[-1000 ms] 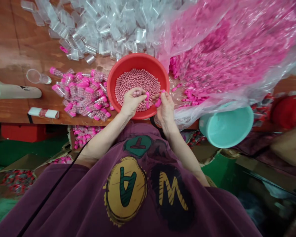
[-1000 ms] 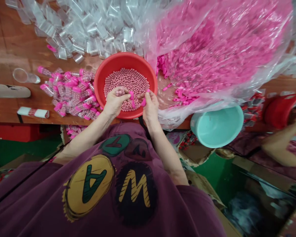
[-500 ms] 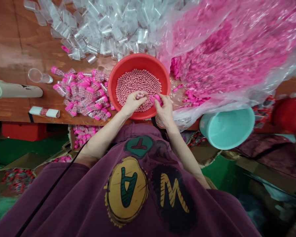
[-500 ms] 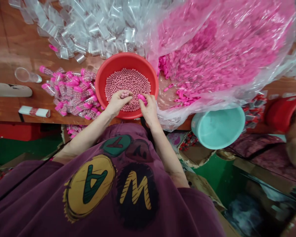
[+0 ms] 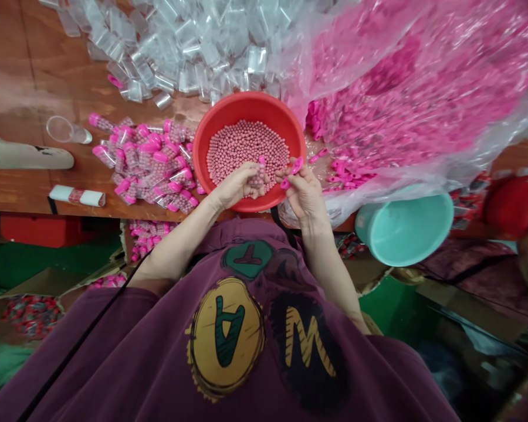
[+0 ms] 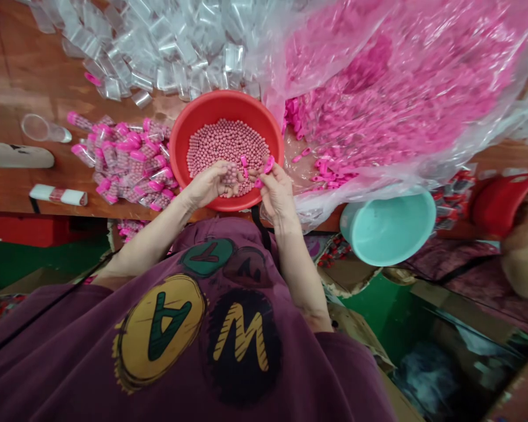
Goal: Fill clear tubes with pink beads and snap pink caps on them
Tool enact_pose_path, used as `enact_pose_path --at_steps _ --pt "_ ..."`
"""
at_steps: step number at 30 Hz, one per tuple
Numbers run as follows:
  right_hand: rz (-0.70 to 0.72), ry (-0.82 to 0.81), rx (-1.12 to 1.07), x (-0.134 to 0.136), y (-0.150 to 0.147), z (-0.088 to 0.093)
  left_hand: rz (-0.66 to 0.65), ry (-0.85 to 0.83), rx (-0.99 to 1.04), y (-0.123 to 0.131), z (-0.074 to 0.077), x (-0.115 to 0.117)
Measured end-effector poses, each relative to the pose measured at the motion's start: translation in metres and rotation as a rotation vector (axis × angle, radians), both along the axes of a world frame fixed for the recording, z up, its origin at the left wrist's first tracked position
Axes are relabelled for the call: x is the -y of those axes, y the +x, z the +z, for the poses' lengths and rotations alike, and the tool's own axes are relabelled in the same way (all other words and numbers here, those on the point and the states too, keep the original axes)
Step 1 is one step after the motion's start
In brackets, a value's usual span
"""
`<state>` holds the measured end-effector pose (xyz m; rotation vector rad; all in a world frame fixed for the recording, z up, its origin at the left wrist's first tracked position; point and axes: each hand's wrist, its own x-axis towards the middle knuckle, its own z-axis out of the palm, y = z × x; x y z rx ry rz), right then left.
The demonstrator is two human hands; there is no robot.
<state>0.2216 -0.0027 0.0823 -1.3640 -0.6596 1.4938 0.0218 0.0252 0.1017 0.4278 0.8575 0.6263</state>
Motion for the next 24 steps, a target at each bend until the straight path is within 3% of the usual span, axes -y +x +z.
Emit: enact_pose_path --at_steps 6,10,16,20,24 --pt "-0.049 0.083 0.064 -0.005 -0.007 0.018 0.028 -0.043 0.131 0.002 -0.001 0.001" --pt "-0.038 0.137 0.152 -0.004 -0.010 0.021 0.022 -0.076 0.162 0.003 0.001 0.000" --pt "0.019 0.194 0.434 -0.008 -0.012 0.019 0.016 0.063 -0.018 0.010 0.003 0.004" --pt "-0.016 0.152 0.446 -0.004 -0.017 0.021 0.033 0.189 -0.073 0.011 -0.003 0.008" --pt "0.049 0.186 0.479 0.004 -0.010 0.012 0.038 0.205 -0.051 0.006 -0.004 0.007"
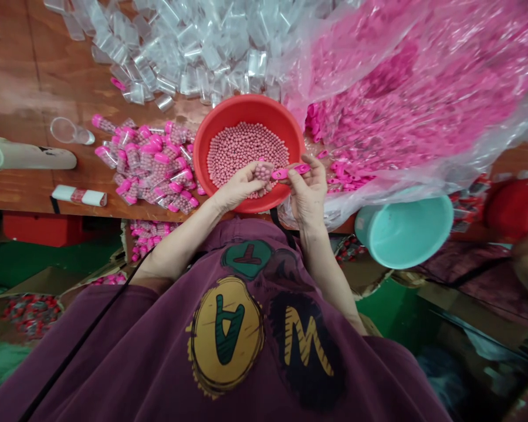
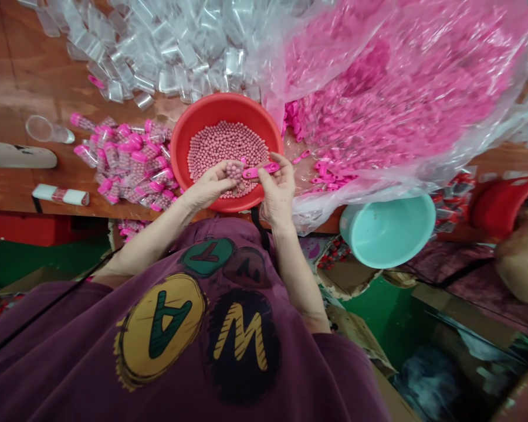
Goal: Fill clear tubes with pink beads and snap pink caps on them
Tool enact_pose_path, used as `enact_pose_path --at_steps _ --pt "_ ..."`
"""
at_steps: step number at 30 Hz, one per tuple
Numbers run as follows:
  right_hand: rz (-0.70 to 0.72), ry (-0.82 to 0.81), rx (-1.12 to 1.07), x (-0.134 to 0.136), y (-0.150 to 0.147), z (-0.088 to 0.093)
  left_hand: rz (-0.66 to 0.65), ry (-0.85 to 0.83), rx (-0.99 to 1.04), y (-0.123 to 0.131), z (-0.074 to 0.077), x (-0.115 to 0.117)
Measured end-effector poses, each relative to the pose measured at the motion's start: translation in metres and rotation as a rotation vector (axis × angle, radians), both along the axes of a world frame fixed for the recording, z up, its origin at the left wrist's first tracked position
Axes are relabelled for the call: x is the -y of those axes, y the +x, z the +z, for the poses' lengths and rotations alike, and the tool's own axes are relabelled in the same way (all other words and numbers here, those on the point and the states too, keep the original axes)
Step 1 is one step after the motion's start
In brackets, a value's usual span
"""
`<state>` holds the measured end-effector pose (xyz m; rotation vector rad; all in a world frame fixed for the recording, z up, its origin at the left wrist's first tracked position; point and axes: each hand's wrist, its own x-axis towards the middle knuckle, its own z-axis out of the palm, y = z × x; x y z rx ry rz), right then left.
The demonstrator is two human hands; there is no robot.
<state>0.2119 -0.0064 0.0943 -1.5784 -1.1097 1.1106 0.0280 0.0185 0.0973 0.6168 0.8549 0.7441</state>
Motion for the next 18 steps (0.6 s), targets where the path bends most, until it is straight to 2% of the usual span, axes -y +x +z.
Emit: enact_pose_path --at_steps 4,8,14,18 --pt "-0.041 0.003 -0.067 0.003 0.010 -0.012 0.002 -0.107 0.071 -0.002 0.003 -0.004" --pt "-0.045 -0.033 -0.115 0.010 0.009 -0.007 0.036 -0.200 0.150 -0.002 0.006 -0.008" --pt "0.132 0.128 0.260 0.023 0.005 0.015 0.002 -0.206 0.117 -0.003 0.012 -0.011" --pt "0.246 0.163 0.366 0.025 0.005 0.022 -0.025 -0.214 0.138 0.001 0.015 -0.011"
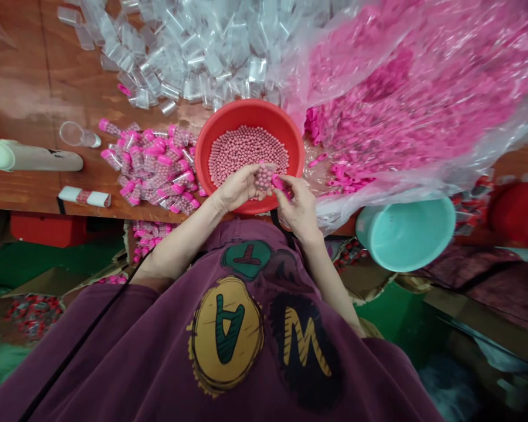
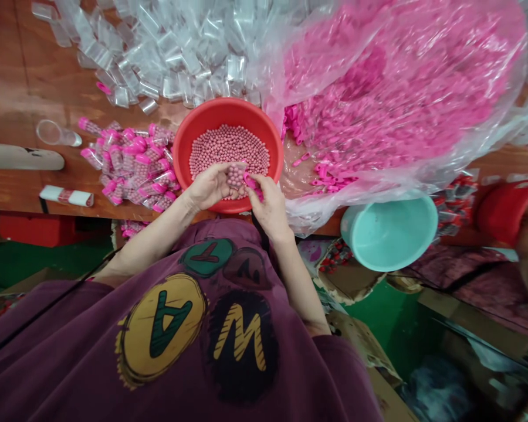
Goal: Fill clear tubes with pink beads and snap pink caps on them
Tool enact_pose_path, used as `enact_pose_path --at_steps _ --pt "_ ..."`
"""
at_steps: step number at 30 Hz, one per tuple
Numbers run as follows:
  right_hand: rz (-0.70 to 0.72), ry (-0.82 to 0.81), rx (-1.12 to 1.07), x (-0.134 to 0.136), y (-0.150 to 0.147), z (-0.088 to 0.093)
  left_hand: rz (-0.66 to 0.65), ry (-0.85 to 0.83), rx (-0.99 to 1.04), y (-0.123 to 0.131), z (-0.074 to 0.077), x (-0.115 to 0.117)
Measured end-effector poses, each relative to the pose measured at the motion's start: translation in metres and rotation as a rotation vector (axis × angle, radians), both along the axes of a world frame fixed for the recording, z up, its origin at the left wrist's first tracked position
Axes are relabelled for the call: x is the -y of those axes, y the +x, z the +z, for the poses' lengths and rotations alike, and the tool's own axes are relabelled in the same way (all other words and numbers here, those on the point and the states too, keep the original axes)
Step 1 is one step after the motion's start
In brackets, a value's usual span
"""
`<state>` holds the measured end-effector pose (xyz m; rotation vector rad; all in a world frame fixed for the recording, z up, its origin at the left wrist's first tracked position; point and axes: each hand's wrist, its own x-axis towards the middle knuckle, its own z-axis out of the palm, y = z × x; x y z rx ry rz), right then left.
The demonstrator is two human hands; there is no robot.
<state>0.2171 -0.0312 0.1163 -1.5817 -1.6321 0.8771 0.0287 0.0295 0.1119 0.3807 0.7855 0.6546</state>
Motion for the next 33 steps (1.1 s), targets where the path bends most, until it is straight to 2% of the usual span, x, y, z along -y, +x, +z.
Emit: enact_pose_path --at_steps 2,8,11,16,20,25,28,33 --pt "0.012 0.007 0.017 -0.001 0.002 0.001 -0.021 0.010 -0.011 0.001 0.001 0.000" --pt "-0.112 0.013 -0.105 -0.013 0.018 0.009 -0.081 0.057 -0.039 -0.004 0.005 0.003" --pt "-0.031 -0.005 -0.160 -0.020 0.023 0.023 -0.132 0.073 -0.003 -0.006 0.007 0.004" --pt "0.155 -0.051 -0.095 -0.026 0.020 0.044 -0.166 0.025 -0.035 -0.003 0.009 0.005" --pt "0.203 -0.055 -0.050 -0.025 0.022 0.041 -0.186 0.028 -0.032 -0.005 0.007 0.005" --pt "0.117 0.011 0.143 -0.025 0.030 0.034 -0.199 0.092 -0.026 -0.009 0.003 0.006" --pt "0.097 0.024 0.086 -0.023 0.026 0.038 -0.178 0.114 -0.028 -0.007 0.002 0.007" --pt "0.163 -0.010 0.030 -0.021 0.016 0.044 -0.158 0.082 -0.070 -0.003 0.002 0.007"
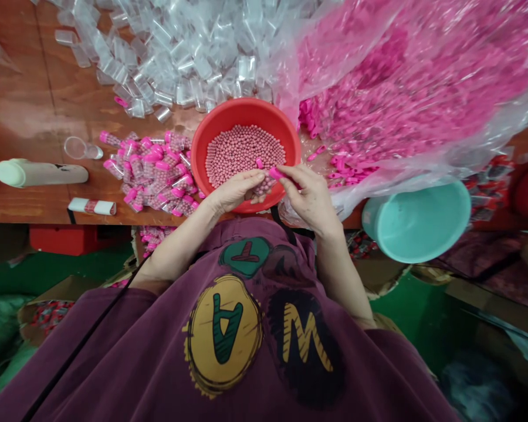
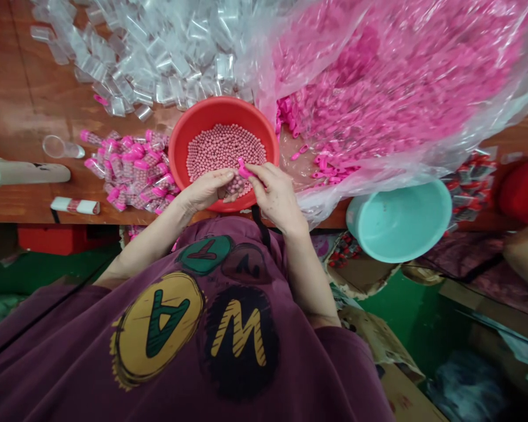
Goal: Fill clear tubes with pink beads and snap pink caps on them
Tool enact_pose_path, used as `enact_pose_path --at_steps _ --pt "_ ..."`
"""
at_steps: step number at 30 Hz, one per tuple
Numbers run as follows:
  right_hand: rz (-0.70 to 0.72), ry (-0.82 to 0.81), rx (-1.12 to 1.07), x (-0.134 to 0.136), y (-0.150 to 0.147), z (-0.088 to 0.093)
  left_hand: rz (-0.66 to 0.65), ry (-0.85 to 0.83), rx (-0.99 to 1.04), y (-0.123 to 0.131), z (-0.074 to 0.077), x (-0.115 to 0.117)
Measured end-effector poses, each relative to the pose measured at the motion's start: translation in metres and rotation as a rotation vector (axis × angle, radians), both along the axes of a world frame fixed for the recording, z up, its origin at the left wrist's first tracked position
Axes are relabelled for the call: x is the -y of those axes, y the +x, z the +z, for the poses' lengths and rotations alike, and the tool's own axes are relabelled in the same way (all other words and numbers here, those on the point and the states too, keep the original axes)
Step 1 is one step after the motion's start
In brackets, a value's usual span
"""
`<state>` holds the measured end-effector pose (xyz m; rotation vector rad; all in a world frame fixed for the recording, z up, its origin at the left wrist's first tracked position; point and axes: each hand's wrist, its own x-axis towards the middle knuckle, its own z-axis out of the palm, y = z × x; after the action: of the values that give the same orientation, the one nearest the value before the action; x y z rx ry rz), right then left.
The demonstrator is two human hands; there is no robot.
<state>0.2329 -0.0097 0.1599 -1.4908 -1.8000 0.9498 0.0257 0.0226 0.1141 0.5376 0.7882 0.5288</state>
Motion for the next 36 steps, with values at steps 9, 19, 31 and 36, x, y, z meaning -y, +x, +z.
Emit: enact_pose_path --at_steps 9,19,31,36 --pt "0.157 0.052 0.194 -0.002 0.004 -0.014 -0.025 -0.103 -0.010 -0.005 -0.006 -0.001" --pt "-0.095 0.099 0.110 -0.001 -0.001 -0.016 0.039 -0.025 0.072 -0.003 -0.010 -0.001" --pt "-0.077 0.077 0.042 0.005 -0.007 -0.017 0.060 0.106 0.041 0.010 0.001 0.006" --pt "-0.032 0.124 0.167 0.014 -0.008 -0.021 0.088 0.004 0.079 0.010 0.002 0.009"
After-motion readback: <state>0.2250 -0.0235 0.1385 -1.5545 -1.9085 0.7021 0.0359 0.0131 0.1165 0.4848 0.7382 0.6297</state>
